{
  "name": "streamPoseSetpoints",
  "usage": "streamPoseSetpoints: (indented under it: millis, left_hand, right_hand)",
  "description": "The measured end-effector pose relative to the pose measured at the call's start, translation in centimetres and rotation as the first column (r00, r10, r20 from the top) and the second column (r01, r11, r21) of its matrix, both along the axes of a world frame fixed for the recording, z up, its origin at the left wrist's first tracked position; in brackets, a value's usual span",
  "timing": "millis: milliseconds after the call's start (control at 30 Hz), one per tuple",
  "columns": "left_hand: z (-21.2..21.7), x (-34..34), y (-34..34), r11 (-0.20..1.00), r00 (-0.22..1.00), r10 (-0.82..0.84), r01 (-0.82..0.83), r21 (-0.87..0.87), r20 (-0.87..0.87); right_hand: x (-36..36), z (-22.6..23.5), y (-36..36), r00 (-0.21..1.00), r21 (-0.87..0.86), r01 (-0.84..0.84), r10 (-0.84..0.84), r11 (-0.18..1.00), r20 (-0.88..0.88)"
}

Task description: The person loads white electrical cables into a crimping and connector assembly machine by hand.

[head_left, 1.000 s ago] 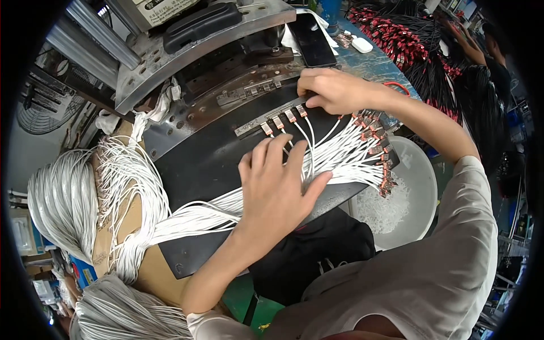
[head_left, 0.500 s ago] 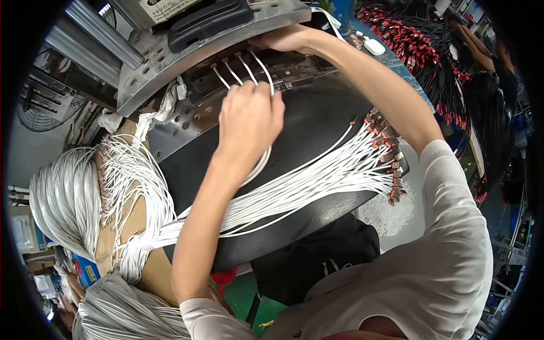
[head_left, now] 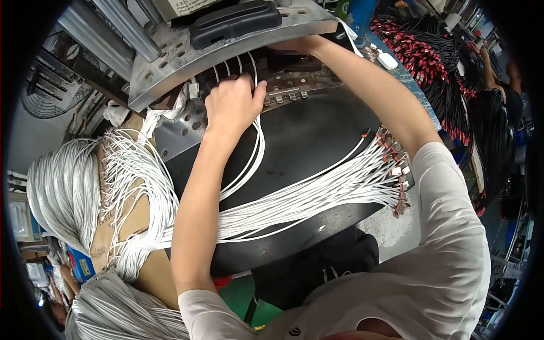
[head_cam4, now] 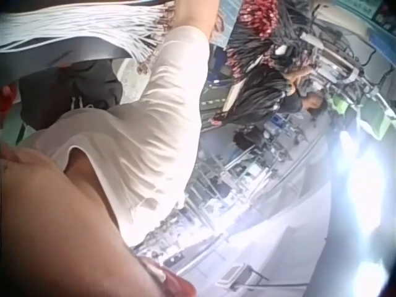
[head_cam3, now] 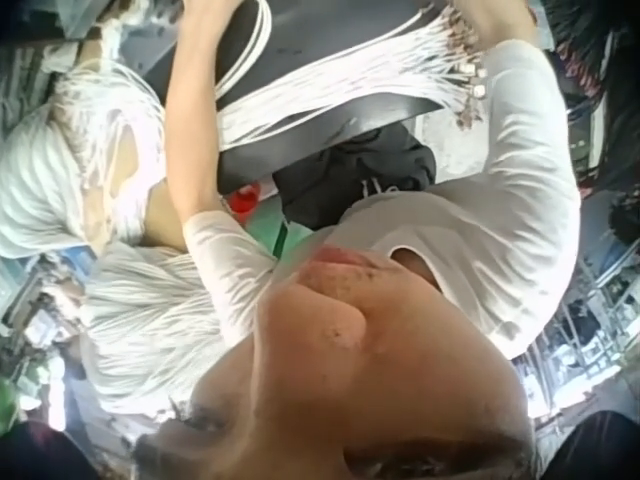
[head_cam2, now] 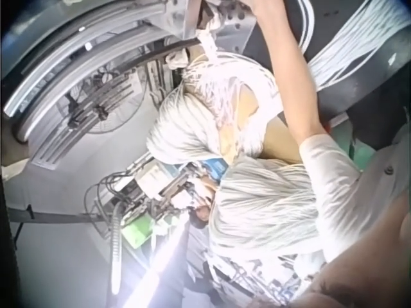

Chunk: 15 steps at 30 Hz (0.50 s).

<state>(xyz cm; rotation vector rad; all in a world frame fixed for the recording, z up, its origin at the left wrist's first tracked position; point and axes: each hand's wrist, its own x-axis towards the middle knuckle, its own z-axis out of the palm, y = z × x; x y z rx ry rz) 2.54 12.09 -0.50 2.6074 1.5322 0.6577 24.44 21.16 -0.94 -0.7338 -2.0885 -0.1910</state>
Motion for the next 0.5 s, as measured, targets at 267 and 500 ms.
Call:
streamPoseSetpoints:
  millis: [267,500]
  left_hand:
    - [3.8,-3.1,-8.3,0.981,0.995,-0.058,0.042,0.189,0.080]
    - [-3.6,-13.2,-26.0,0.170,0.180,0.132,0.965,-0.201,0.975]
  right_hand:
    - [-3.4,4.8,-17.6,0.995,-0.689,-0.095,0.099,0.718,-0.034]
    - [-0.4,-4.2,-37.9,0.707,-0.731,-0.404,0.320,-0.549,-0.631]
